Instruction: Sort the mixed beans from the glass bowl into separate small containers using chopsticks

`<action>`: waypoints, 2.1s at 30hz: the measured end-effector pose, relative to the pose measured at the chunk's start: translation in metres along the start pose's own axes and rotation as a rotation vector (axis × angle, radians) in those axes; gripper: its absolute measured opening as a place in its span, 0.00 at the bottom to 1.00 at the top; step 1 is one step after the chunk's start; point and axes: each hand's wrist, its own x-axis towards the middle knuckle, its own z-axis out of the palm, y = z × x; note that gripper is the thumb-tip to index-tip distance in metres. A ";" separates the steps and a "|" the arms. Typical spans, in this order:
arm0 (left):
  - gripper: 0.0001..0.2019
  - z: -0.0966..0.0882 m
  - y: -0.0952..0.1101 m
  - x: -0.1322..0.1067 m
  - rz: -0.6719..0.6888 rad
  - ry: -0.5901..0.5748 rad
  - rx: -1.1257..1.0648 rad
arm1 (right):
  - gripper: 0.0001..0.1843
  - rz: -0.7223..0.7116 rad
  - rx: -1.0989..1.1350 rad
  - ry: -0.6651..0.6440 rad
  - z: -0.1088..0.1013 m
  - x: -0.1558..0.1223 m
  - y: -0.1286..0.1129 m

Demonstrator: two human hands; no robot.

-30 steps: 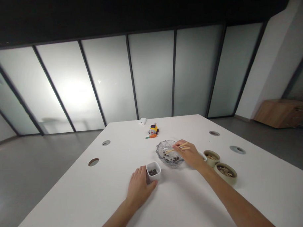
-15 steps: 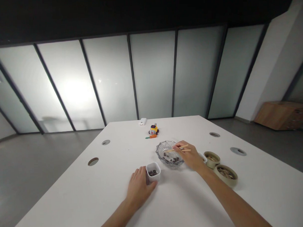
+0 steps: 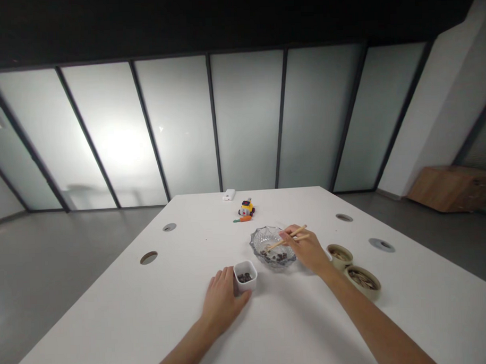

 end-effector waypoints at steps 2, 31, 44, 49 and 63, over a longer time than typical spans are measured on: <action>0.15 0.000 0.000 0.000 -0.003 0.001 0.000 | 0.25 0.013 0.009 -0.023 0.000 0.000 -0.002; 0.15 0.004 -0.005 0.001 0.017 0.012 -0.017 | 0.22 -0.030 0.121 -0.053 -0.006 -0.002 -0.008; 0.15 0.004 -0.006 0.001 -0.028 0.019 -0.024 | 0.26 0.123 0.385 -0.121 -0.018 -0.003 -0.053; 0.14 0.004 -0.006 0.001 -0.003 0.026 -0.029 | 0.23 -0.090 0.020 -0.067 -0.015 -0.003 -0.035; 0.13 0.000 -0.002 -0.001 -0.014 0.022 -0.049 | 0.20 -0.006 0.048 -0.043 -0.006 -0.002 -0.005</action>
